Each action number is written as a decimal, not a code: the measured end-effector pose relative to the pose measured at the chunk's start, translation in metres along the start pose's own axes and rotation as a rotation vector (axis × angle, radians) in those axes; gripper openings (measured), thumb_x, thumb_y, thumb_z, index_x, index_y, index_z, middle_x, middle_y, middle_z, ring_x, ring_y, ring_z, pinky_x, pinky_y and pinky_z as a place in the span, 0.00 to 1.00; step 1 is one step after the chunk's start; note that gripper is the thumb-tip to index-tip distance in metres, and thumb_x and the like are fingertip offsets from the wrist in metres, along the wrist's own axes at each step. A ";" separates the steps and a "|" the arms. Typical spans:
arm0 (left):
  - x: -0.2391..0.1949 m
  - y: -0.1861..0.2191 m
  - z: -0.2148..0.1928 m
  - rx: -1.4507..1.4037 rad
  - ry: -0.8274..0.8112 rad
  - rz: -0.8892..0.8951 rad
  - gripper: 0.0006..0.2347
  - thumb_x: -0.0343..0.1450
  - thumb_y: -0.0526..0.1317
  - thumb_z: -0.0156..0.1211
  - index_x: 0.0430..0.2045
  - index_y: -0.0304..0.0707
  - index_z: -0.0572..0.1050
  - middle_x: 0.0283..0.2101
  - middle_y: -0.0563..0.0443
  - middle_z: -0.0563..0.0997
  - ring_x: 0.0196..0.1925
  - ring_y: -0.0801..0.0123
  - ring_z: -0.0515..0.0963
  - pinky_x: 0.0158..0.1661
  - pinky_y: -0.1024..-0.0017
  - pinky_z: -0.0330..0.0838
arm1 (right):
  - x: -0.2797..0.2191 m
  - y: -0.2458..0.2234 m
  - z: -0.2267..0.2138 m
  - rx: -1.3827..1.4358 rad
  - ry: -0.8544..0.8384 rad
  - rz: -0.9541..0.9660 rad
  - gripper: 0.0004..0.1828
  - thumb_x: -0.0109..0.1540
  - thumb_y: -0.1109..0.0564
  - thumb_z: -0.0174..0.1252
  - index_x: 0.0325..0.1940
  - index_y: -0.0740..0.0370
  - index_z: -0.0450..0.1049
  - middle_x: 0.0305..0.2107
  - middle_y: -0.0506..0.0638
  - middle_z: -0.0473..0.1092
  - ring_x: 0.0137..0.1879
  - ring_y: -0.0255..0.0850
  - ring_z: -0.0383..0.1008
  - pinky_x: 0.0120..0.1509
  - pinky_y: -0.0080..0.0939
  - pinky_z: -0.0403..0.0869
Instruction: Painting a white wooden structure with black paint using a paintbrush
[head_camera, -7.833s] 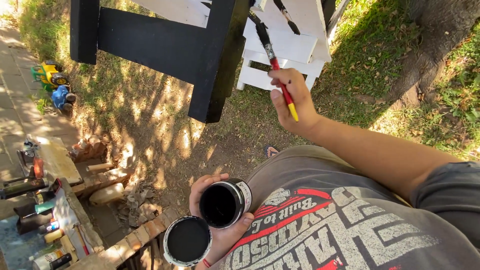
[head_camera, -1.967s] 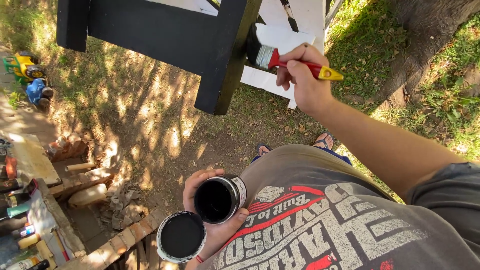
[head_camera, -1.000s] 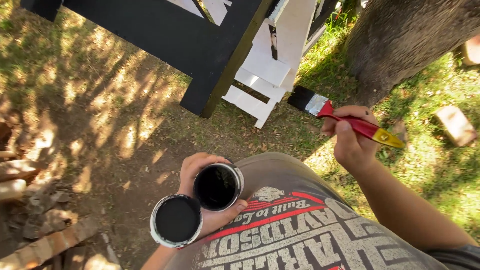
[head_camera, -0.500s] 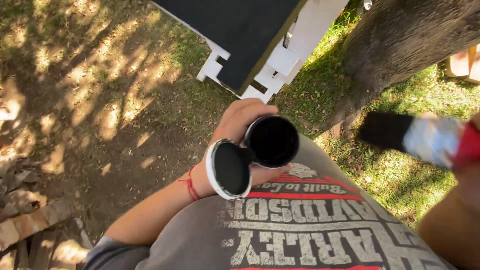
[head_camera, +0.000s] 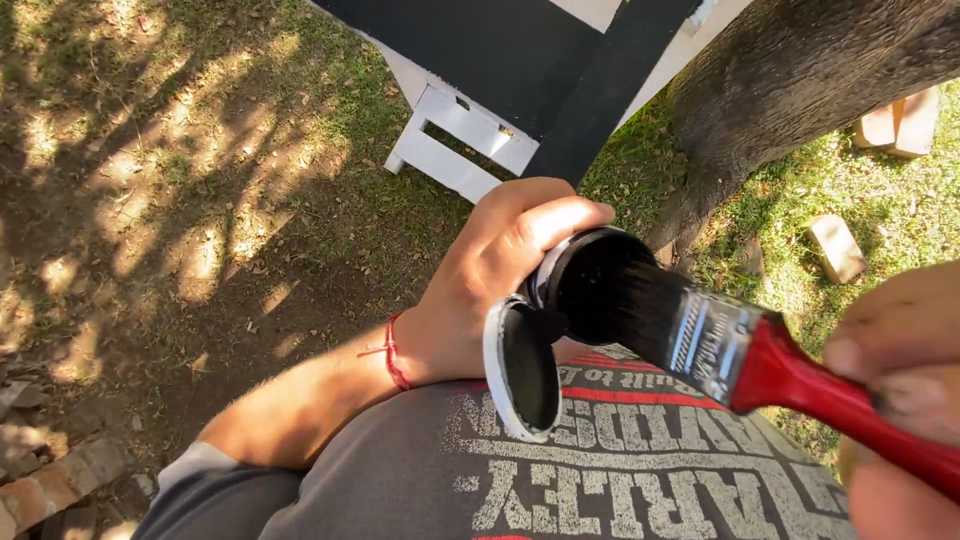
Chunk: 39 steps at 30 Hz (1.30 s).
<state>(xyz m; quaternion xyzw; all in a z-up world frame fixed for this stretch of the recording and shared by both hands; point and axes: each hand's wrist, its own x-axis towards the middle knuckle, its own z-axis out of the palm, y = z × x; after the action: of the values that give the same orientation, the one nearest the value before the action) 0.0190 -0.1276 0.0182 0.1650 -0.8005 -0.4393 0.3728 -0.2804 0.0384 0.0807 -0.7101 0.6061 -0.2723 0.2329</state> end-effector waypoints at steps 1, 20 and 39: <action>-0.001 -0.001 -0.002 0.006 -0.017 0.014 0.26 0.69 0.53 0.63 0.57 0.40 0.65 0.55 0.43 0.70 0.60 0.55 0.74 0.65 0.59 0.70 | 0.042 -0.014 -0.011 -0.061 -0.234 -0.293 0.33 0.45 0.25 0.58 0.41 0.49 0.73 0.24 0.33 0.74 0.15 0.22 0.76 0.24 0.22 0.80; 0.039 -0.005 0.064 0.105 0.105 0.002 0.24 0.71 0.51 0.62 0.57 0.38 0.65 0.56 0.41 0.72 0.61 0.57 0.74 0.65 0.60 0.71 | 0.034 0.120 0.011 0.487 0.453 0.112 0.32 0.71 0.24 0.47 0.43 0.54 0.60 0.38 0.48 0.61 0.40 0.36 0.65 0.42 0.29 0.70; 0.087 -0.004 0.129 0.032 0.124 -0.207 0.29 0.61 0.46 0.74 0.54 0.41 0.66 0.52 0.46 0.73 0.57 0.60 0.74 0.61 0.63 0.69 | 0.112 0.204 -0.055 1.188 0.745 0.070 0.16 0.65 0.44 0.63 0.44 0.58 0.74 0.35 0.56 0.76 0.36 0.43 0.77 0.35 0.35 0.77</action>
<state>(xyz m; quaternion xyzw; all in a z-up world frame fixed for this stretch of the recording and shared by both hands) -0.1347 -0.1068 0.0106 0.2796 -0.7616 -0.4516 0.3714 -0.4537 -0.1044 -0.0012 -0.3020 0.4165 -0.7750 0.3670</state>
